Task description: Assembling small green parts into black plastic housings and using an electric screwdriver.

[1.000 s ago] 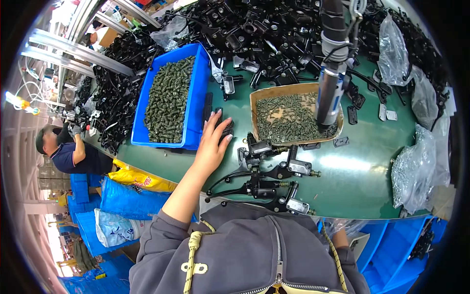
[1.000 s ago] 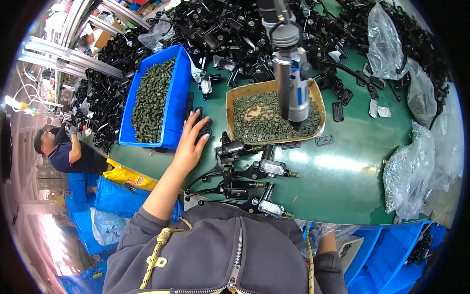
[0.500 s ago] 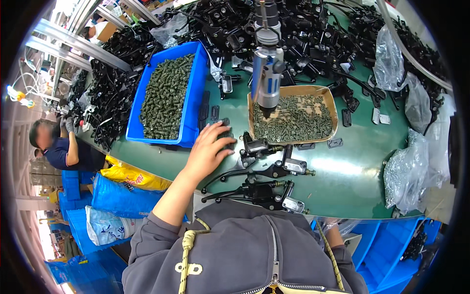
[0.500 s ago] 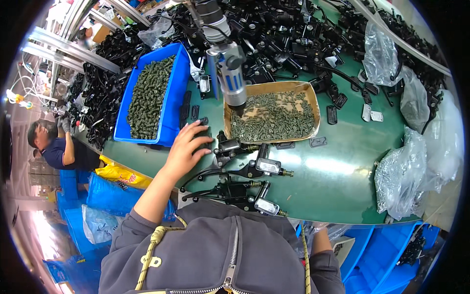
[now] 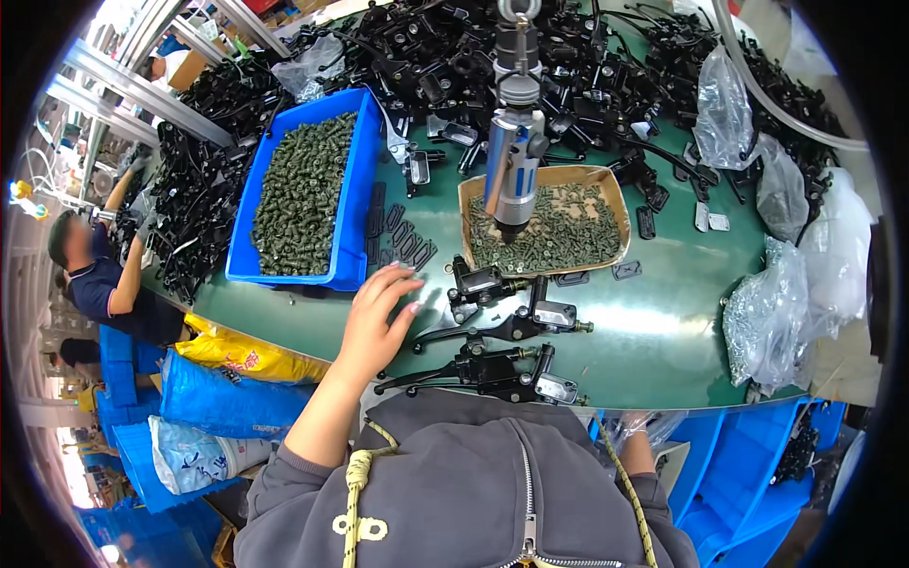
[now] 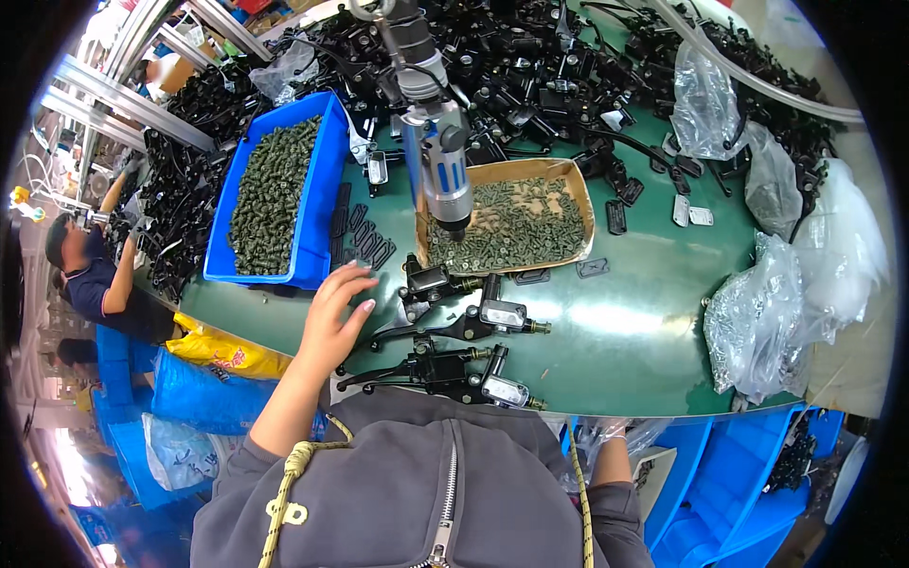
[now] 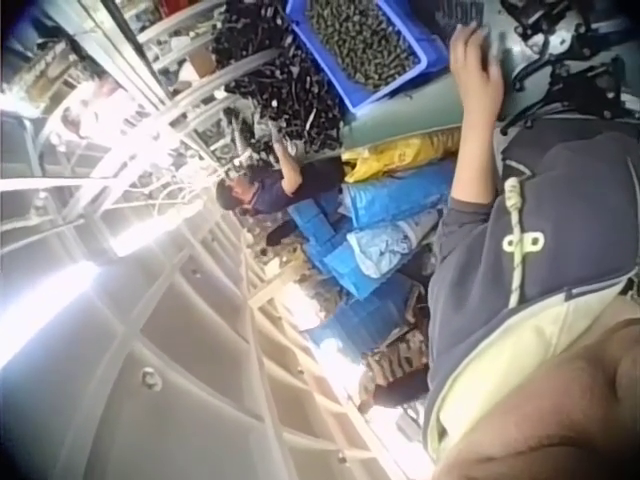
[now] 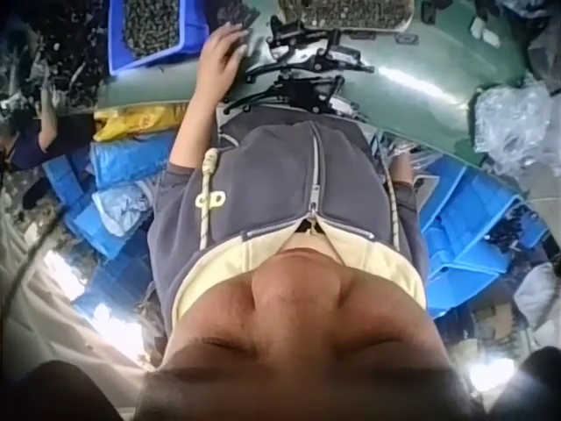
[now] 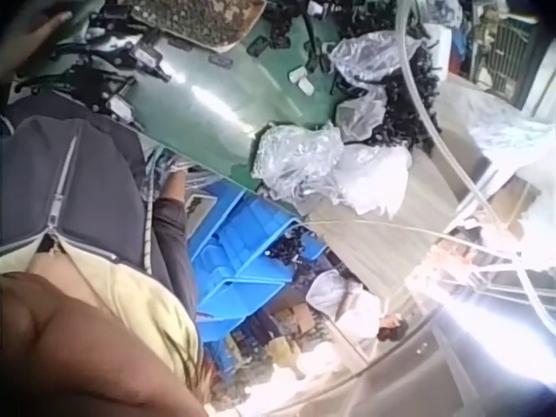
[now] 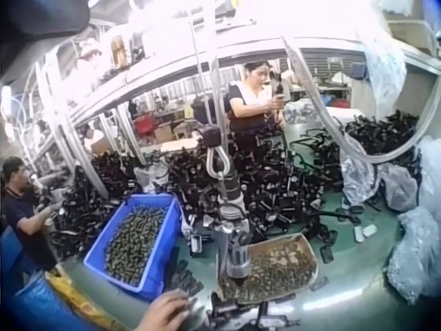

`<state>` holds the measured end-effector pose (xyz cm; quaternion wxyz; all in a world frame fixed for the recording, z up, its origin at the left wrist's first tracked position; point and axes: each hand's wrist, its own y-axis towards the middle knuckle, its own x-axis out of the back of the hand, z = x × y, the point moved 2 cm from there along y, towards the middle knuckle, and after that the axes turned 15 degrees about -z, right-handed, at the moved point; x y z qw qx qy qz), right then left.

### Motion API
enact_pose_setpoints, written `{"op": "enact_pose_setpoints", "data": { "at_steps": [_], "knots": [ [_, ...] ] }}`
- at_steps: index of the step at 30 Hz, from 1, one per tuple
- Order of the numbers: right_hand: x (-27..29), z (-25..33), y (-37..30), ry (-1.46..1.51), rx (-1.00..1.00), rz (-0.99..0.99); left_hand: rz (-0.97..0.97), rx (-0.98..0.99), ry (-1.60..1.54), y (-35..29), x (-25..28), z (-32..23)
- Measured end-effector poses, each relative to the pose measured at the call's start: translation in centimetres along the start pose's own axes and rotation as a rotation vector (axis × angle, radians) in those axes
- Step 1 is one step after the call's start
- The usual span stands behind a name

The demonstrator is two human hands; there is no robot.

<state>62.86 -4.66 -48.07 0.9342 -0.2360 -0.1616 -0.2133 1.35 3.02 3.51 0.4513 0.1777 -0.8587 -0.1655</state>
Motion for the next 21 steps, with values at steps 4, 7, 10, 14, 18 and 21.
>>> {"op": "enact_pose_setpoints", "data": {
  "at_steps": [4,7,10,14,18,21],
  "knots": [
    [5.2,-2.4,0.0,-0.029,-0.051,-0.11,0.067,-0.031,-0.017,0.3,-0.9,-0.7],
    [6.9,0.2,-1.5,-0.065,-0.053,-0.138,0.025,0.018,-0.028,-0.9,-0.4,0.2],
    [5.7,12.7,-8.2,0.437,-0.383,-0.334,-0.051,-0.001,0.034,-0.9,1.1,-1.3],
    [8.0,18.5,-12.6,0.676,-0.454,-0.361,-0.068,-0.014,-0.048,-0.9,1.3,-0.9],
    [9.2,22.2,-14.0,0.907,-0.414,-0.062,-0.093,0.006,-0.035,-1.3,2.0,-0.6],
    [10.0,23.6,-15.1,0.937,-0.416,-0.192,-0.098,-0.039,-0.039,-1.7,2.3,-0.1]
  ]
}}
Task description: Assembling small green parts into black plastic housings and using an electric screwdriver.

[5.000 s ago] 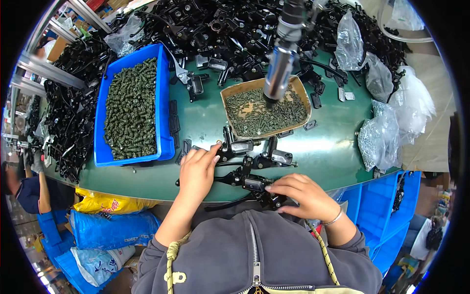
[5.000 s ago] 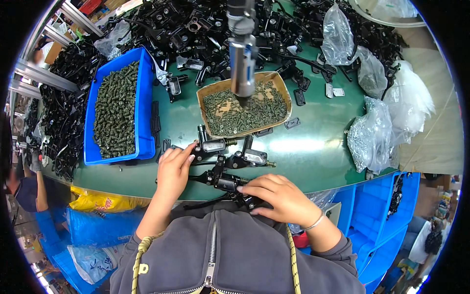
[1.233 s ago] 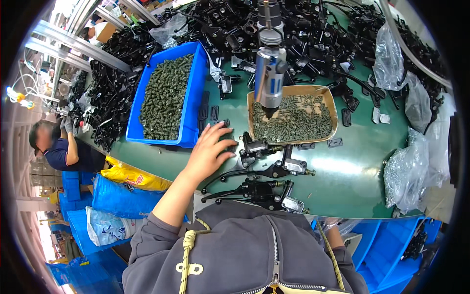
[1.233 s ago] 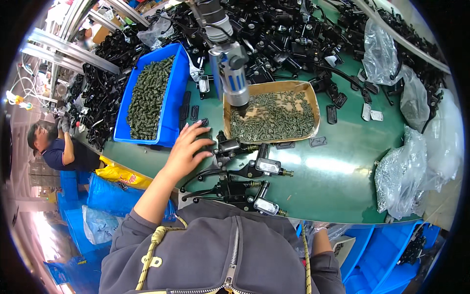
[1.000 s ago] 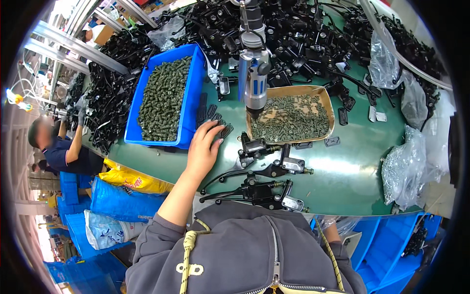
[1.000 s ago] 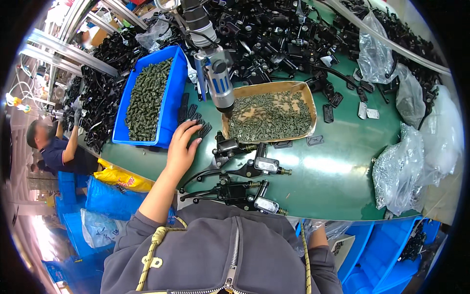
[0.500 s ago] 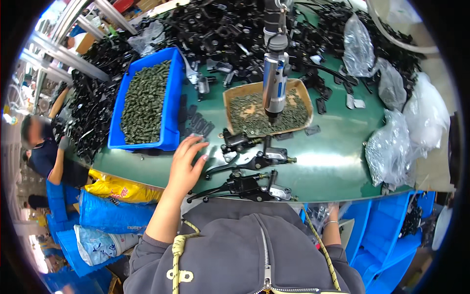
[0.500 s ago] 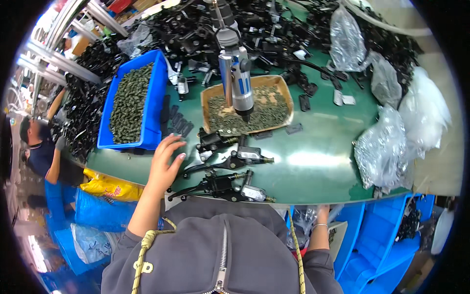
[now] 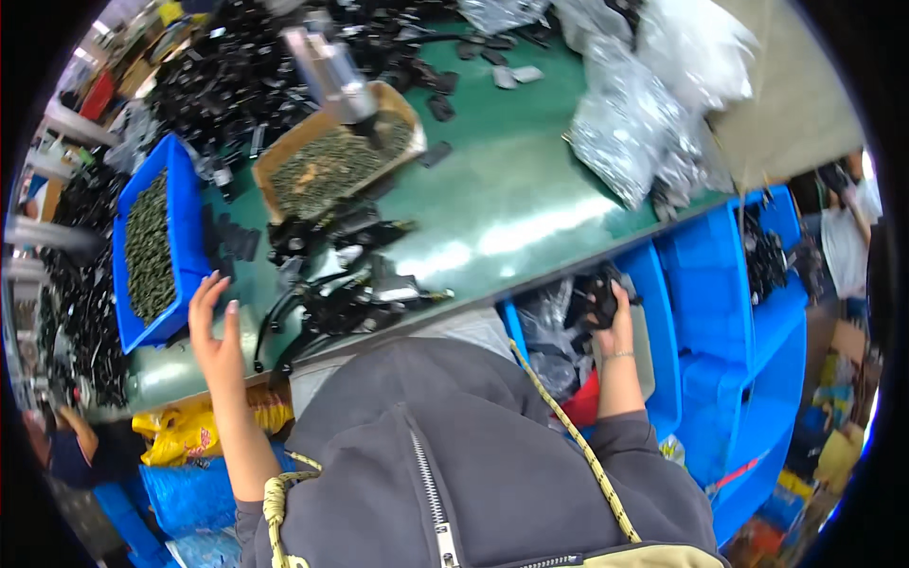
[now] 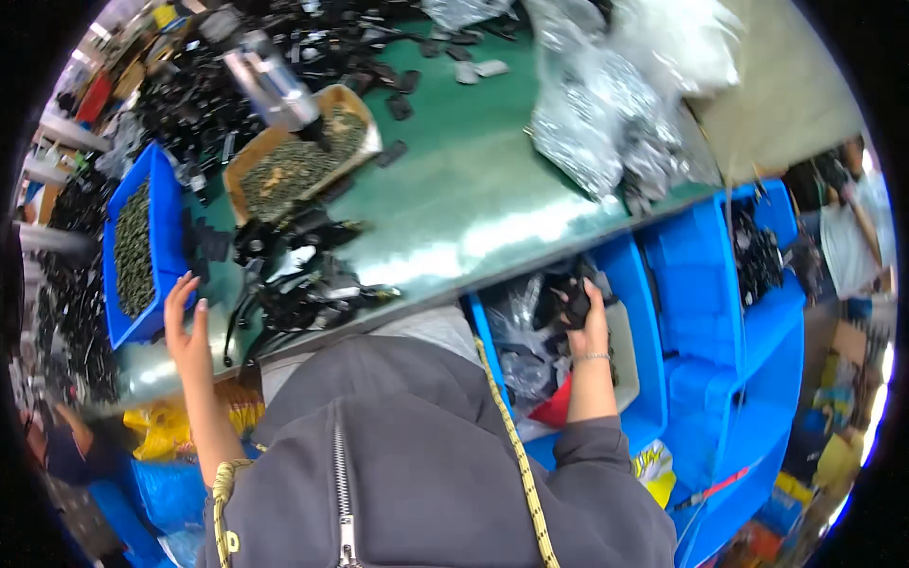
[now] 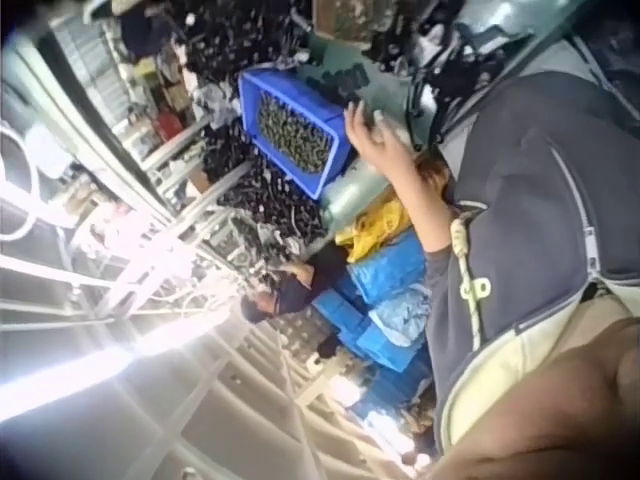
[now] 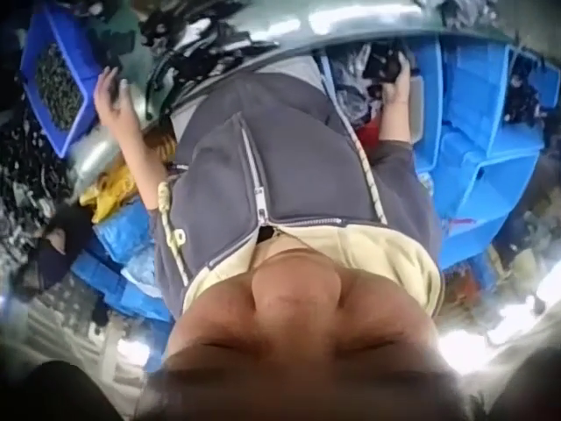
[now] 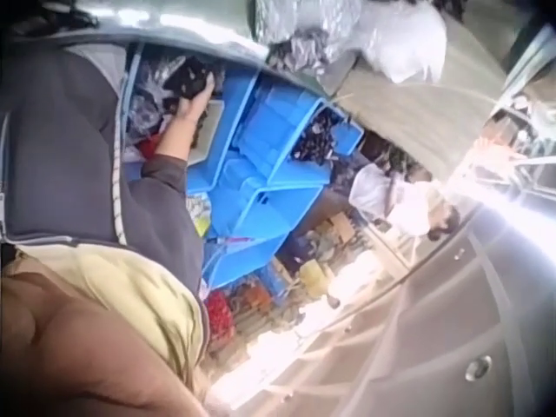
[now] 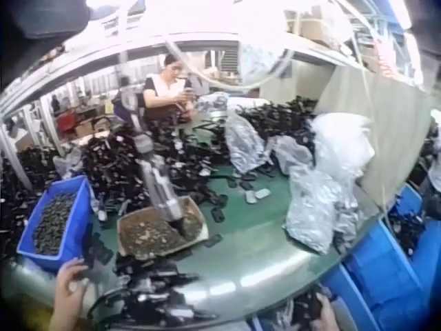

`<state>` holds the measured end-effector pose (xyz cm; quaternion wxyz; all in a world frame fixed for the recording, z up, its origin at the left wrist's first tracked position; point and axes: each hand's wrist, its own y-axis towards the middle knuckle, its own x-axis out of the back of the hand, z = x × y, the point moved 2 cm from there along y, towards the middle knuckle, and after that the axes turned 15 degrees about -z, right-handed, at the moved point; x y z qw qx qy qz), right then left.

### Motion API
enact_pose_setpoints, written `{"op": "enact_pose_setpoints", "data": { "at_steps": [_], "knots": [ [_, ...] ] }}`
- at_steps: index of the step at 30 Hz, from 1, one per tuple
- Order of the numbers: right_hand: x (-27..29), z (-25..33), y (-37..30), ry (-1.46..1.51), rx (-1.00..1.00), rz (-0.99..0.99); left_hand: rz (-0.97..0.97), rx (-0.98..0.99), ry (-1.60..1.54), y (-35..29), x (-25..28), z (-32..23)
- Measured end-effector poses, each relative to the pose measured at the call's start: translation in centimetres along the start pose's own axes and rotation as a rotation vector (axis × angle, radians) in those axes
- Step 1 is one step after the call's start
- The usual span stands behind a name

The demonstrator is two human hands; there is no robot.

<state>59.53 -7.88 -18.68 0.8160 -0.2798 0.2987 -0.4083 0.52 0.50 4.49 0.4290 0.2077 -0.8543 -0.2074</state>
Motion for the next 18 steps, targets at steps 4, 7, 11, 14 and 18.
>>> {"op": "enact_pose_setpoints", "data": {
  "at_steps": [4,7,11,14,18],
  "knots": [
    [0.6,1.1,-1.1,-0.001,0.003,0.055,-0.02,-0.001,-0.029,-0.1,-0.3,-0.7],
    [1.2,1.6,-2.2,0.024,0.008,0.098,-0.024,-0.008,-0.037,0.1,-0.3,-1.0],
    [0.3,3.2,-4.1,0.013,0.012,0.127,-0.052,-0.007,-0.027,0.1,0.7,-0.3],
    [-1.2,5.7,-8.0,0.015,0.018,0.195,-0.1,0.029,-0.027,-0.3,1.7,0.9],
    [-5.3,8.7,-12.7,0.061,0.038,0.302,-0.074,0.105,-0.062,-0.4,1.1,0.4]
  ]
}}
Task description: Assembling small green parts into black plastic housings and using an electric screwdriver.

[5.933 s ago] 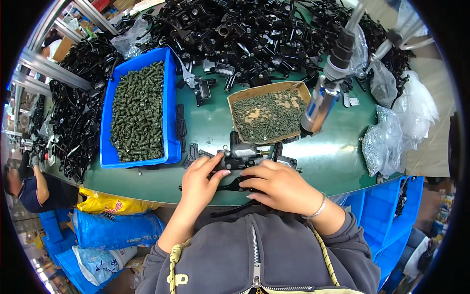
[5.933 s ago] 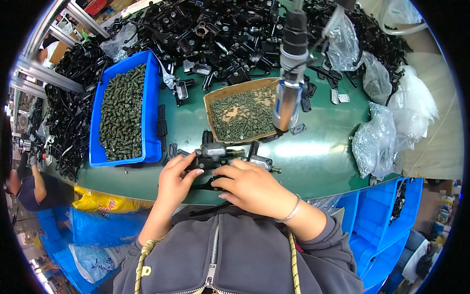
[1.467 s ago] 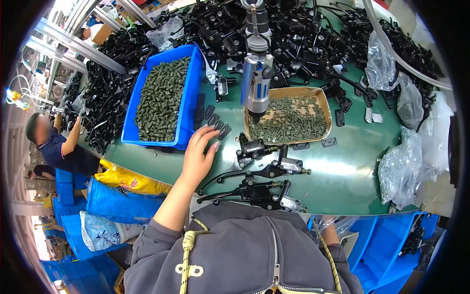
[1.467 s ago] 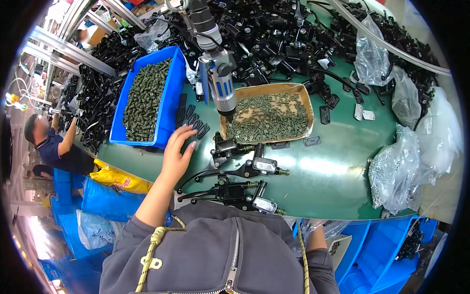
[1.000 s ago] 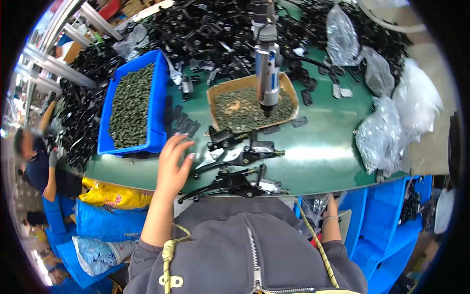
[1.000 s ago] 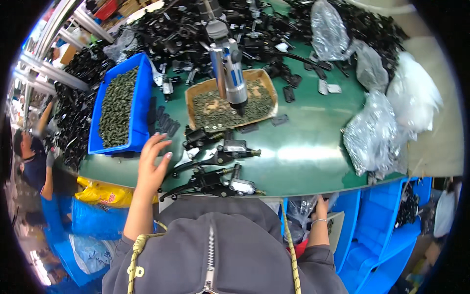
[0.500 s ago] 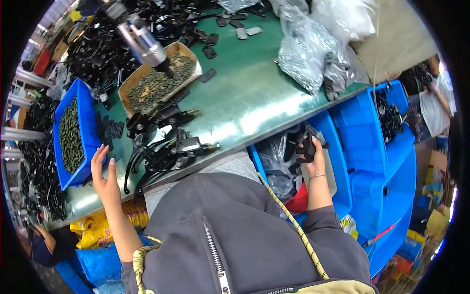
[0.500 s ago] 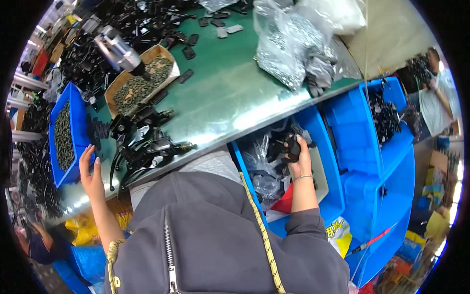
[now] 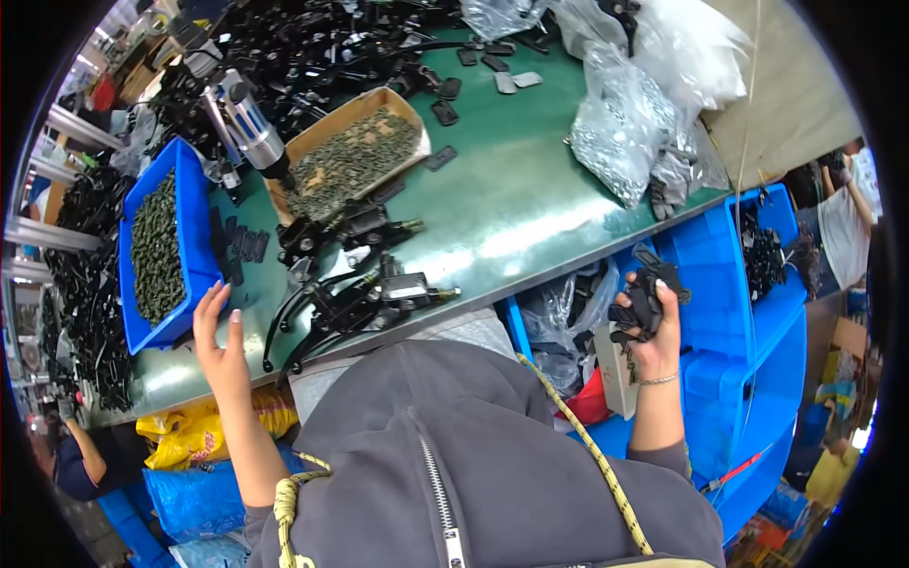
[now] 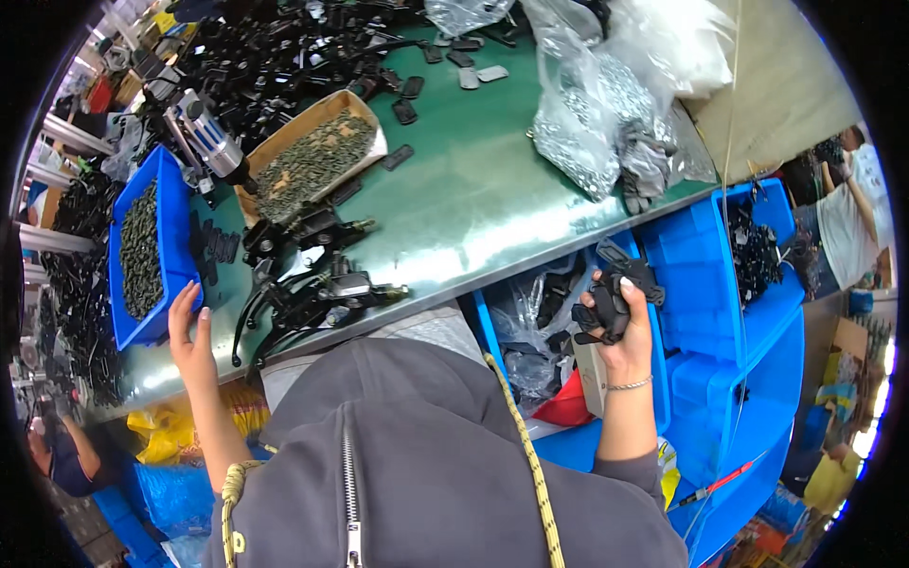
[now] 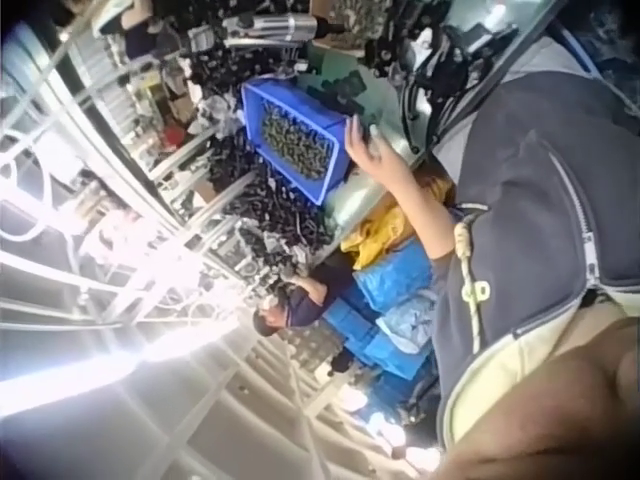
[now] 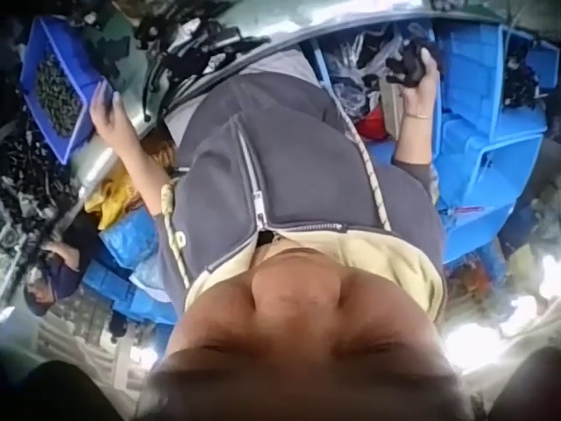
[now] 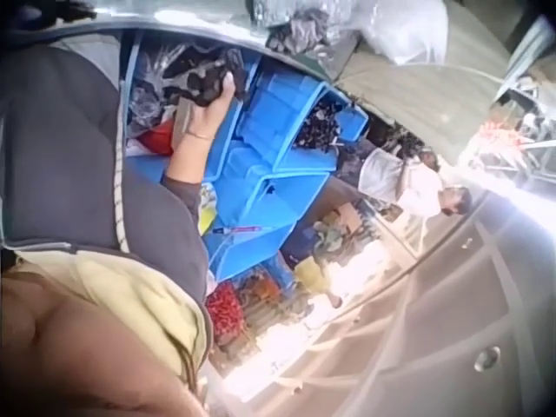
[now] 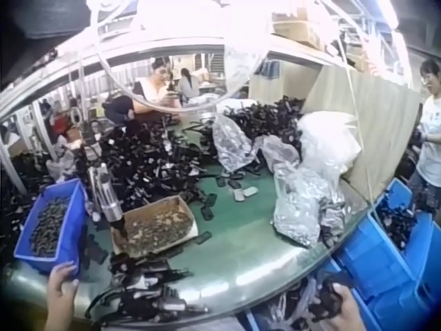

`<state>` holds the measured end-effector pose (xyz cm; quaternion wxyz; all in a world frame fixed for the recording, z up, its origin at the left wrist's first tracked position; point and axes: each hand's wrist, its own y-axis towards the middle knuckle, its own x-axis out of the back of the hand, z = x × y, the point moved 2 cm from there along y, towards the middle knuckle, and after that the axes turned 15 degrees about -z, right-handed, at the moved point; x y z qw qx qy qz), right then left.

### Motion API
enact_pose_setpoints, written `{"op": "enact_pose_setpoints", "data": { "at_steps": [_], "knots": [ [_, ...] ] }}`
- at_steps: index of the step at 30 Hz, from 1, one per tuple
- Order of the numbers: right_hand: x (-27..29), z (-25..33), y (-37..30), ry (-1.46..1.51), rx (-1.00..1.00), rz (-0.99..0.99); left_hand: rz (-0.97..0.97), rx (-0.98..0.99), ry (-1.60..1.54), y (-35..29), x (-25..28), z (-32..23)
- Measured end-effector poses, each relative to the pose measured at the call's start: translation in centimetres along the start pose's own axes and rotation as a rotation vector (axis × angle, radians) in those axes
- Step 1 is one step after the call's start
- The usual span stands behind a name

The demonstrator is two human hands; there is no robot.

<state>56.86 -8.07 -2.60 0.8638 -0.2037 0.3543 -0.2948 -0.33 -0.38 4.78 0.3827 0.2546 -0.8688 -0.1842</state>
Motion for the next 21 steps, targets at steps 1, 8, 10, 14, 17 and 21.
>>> {"op": "enact_pose_setpoints", "data": {
  "at_steps": [1,8,10,14,17,21],
  "knots": [
    [-2.0,0.6,-0.9,-0.007,-0.001,0.007,0.017,-0.009,-0.005,0.1,0.0,-0.4],
    [-21.3,-2.1,-7.1,-0.158,-0.31,0.475,0.055,0.001,-0.079,0.6,-0.8,-2.6],
    [-26.3,-5.2,-8.4,-0.27,-0.466,0.631,0.095,0.016,-0.176,0.7,-1.3,-2.6],
    [-38.1,-13.7,-10.3,-0.431,-0.71,0.758,0.056,0.25,-0.405,-1.0,-1.6,0.6],
    [-44.1,-19.8,-7.9,-0.413,-0.722,0.719,-0.081,0.559,-0.848,-1.1,-1.3,0.3],
    [-47.6,-25.4,-5.1,-0.56,-0.445,0.635,-0.064,0.519,-0.766,-1.2,-1.9,1.5]
  ]
}}
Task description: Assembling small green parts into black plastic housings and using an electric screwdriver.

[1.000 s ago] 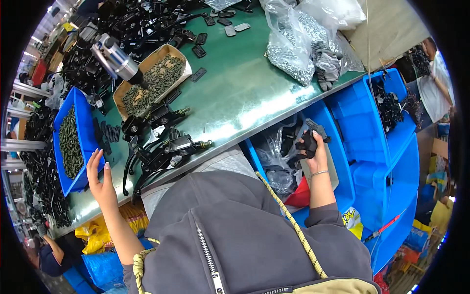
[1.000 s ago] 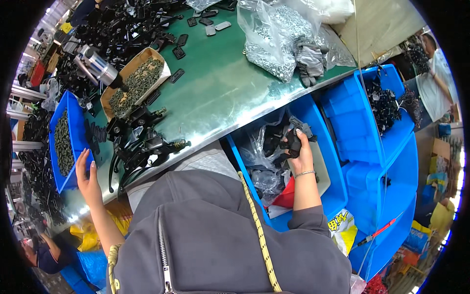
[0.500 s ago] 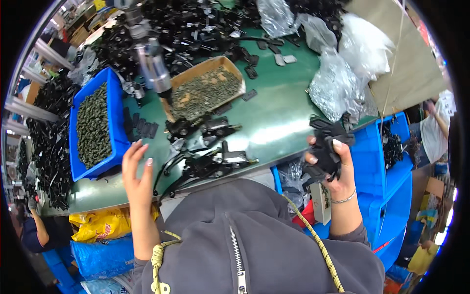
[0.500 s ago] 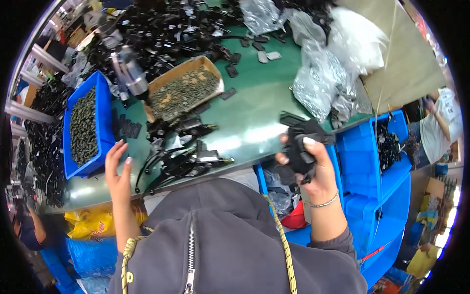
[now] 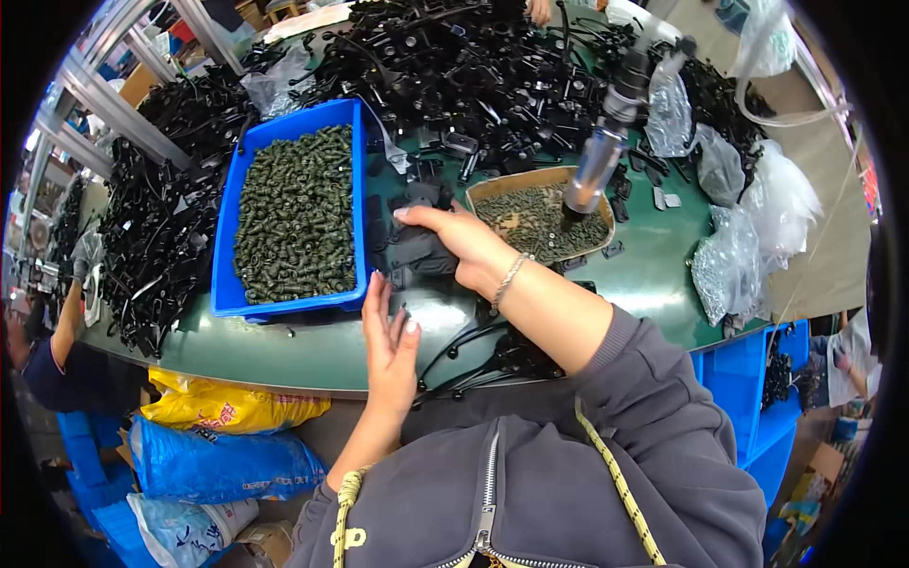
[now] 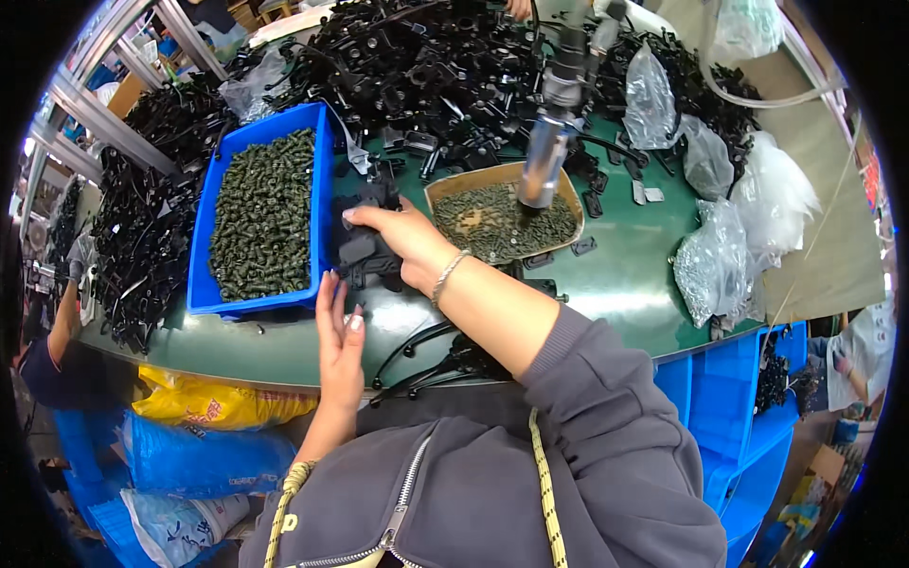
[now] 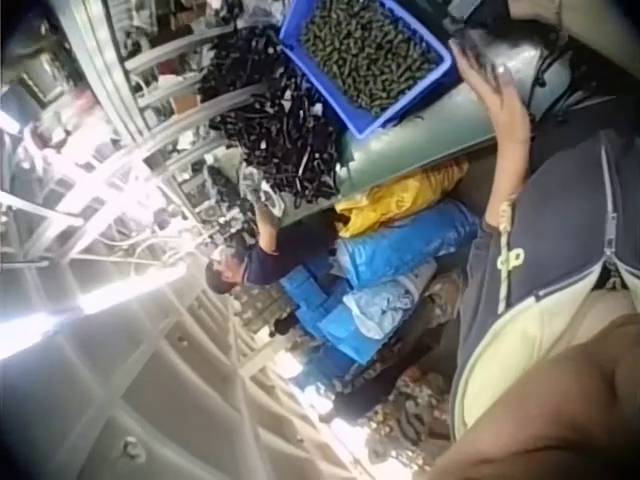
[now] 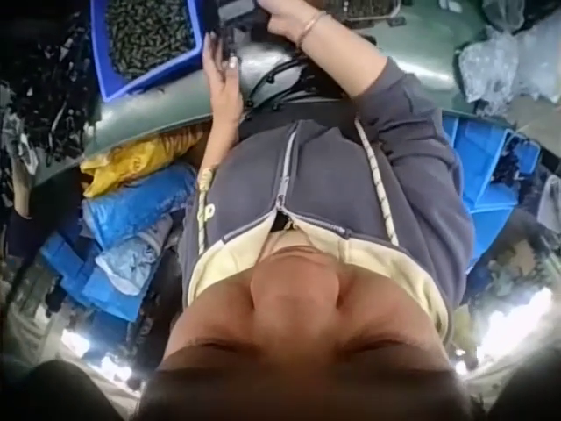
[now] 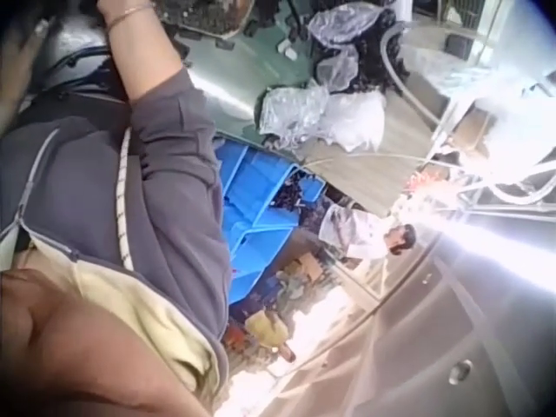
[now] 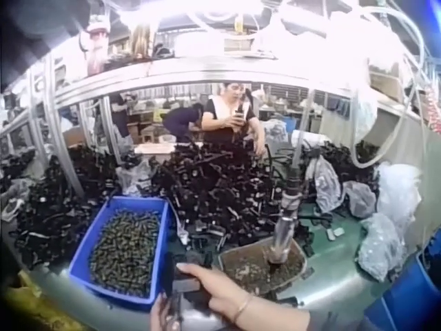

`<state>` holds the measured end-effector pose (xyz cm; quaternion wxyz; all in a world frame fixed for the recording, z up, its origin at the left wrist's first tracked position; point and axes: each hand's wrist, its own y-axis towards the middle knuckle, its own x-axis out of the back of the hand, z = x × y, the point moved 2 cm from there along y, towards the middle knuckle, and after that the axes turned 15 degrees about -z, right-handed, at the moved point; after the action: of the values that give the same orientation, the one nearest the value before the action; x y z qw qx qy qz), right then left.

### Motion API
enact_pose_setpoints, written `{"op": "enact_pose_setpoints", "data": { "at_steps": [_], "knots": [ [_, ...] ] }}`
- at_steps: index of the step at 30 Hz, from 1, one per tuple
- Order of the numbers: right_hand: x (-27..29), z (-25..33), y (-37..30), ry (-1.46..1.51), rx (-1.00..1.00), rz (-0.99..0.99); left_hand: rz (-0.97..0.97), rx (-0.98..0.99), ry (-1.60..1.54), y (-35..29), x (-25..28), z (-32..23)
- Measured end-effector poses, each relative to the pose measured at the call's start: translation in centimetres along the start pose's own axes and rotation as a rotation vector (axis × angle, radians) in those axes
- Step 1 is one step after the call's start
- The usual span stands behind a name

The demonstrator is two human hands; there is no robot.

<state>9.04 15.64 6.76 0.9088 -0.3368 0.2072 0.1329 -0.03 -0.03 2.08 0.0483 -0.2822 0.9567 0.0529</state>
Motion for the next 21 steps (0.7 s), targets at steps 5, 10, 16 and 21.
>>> {"op": "enact_pose_setpoints", "data": {
  "at_steps": [5,10,16,21],
  "knots": [
    [-0.8,-0.1,0.0,-0.278,0.092,-0.197,0.023,0.022,0.116,0.4,-0.3,0.4],
    [1.0,2.3,-3.9,-0.325,0.17,-0.034,0.033,0.015,0.226,0.7,-0.6,1.5],
    [12.0,4.4,-9.9,-0.397,0.589,0.041,0.113,-0.313,0.61,1.2,-1.2,-0.1],
    [28.2,7.7,-9.2,-0.567,0.768,-0.749,0.222,-0.585,0.982,2.2,-1.9,-0.5]
  ]
}}
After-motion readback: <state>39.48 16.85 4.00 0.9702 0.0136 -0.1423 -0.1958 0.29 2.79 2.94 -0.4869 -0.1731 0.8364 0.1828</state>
